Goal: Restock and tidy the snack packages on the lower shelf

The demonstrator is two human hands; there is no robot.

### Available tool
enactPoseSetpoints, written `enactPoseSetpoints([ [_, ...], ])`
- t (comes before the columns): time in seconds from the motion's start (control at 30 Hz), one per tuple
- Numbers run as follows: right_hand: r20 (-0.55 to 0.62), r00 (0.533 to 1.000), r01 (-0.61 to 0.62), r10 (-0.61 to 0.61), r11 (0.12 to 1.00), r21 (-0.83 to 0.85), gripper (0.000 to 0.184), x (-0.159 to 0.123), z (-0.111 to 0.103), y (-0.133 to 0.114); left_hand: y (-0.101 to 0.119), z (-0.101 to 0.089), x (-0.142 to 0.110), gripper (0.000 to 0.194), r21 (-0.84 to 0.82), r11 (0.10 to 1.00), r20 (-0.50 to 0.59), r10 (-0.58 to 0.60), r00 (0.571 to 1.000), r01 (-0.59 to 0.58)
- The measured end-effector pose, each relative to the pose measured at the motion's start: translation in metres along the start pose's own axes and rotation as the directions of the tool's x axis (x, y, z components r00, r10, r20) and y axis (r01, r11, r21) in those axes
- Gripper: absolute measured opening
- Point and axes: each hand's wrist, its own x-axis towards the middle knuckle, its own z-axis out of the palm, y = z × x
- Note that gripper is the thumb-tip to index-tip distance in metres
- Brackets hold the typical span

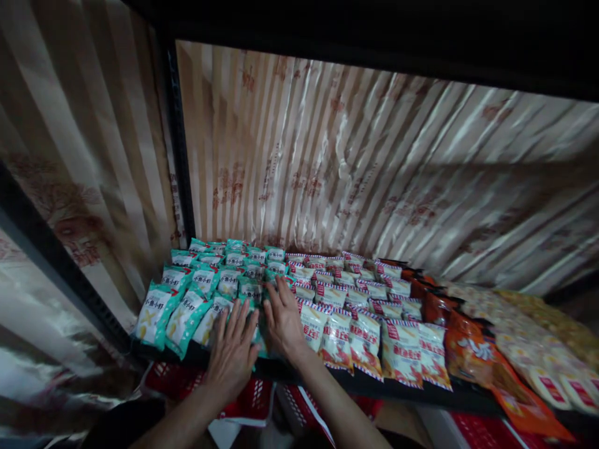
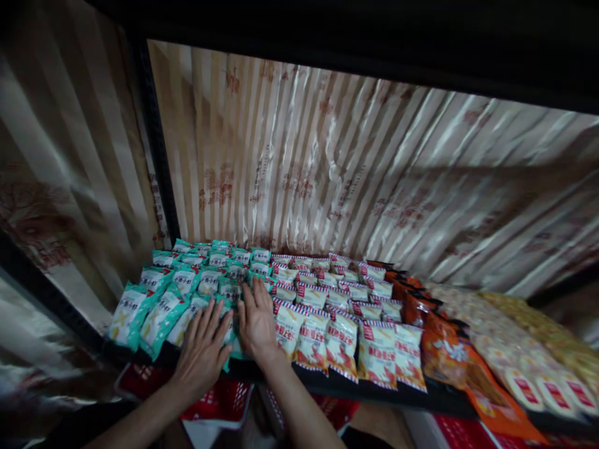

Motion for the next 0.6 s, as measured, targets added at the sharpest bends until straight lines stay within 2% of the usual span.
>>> enactPoseSetpoints([
  [0.07,-0.023,0.999,-0.042,0.041,0.999,-0.015,0.044,-0.024,0.003,0.0,0.012,0.018,-0.019,0.064,0.018,0.999,-0.035,-0.046,0.998,0.046],
  [0.17,0.018,0.997,-0.075,0.076,0.996,-0.042,0.044,-0.041,0.01,-0.001,0.021,0.034,-0.027,0.058,0.02,0.996,-0.062,-0.088,0.994,0.09],
  [0.33,0.1,0.993,-0.053,0.056,0.998,-0.032,0.047,-0.04,0.016,0.0,0.026,0.041,-0.02,0.055,0.024,0.993,-0.107,-0.114,0.988,0.117],
  [0.6,0.022,1.0,0.011,-0.01,0.998,-0.067,0.047,-0.047,0.014,0.006,0.033,0.055,-0.025,0.051,0.047,0.979,-0.187,-0.185,0.965,0.197],
])
